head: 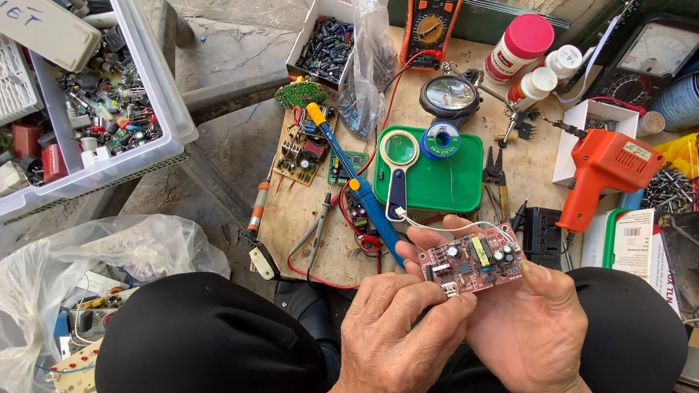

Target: Desoldering electronic components from a printed circuit board using a soldering iron and a desoldering pump.

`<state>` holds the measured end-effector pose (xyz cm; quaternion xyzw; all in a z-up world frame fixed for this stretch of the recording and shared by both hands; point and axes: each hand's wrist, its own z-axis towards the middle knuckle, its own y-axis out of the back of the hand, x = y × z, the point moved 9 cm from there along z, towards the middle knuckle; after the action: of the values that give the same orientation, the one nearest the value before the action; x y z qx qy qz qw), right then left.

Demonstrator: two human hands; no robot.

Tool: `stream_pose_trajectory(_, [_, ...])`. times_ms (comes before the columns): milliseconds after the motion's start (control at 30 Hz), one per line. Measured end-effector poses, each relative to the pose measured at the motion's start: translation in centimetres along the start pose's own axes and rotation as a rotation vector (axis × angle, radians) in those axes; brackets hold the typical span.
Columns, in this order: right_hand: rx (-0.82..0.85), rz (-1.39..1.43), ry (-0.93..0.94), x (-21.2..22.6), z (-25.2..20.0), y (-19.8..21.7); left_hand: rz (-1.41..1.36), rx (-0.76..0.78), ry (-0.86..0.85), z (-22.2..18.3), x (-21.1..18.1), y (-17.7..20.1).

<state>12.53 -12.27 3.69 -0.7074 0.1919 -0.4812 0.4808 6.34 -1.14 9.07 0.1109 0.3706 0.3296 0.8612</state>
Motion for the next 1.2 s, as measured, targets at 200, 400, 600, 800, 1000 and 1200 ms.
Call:
stream_pose_trajectory(200, [0.006, 0.019, -0.003, 0.0, 0.0, 0.1, -0.029, -0.001, 0.005, 0.0, 0.2, -0.1])
stream_pose_trajectory(400, [-0.012, -0.073, 0.028, 0.2, 0.3, 0.0, 0.004, -0.041, 0.025, 0.6, 0.4, 0.0])
stream_pose_trajectory(600, [-0.257, -0.234, -0.019, -1.0, 0.0, 4.1, 0.106, -0.01, 0.117, -0.8, 2.3, -1.2])
stream_pose_trajectory(800, [-0.827, -0.481, -0.185, -1.3, -1.5, 7.8, -0.331, 0.057, 0.66, -3.0, 7.3, -3.1])
stream_pose_trajectory(1000, [-0.801, -0.894, -0.087, -0.1, -2.1, 8.9, -1.02, 0.034, 1.39, -8.5, 10.5, -7.3])
stream_pose_trajectory(1200, [-0.734, -0.967, -0.072, -0.2, -1.8, 7.7, -0.992, 0.052, 1.573, -8.0, 9.7, -6.0])
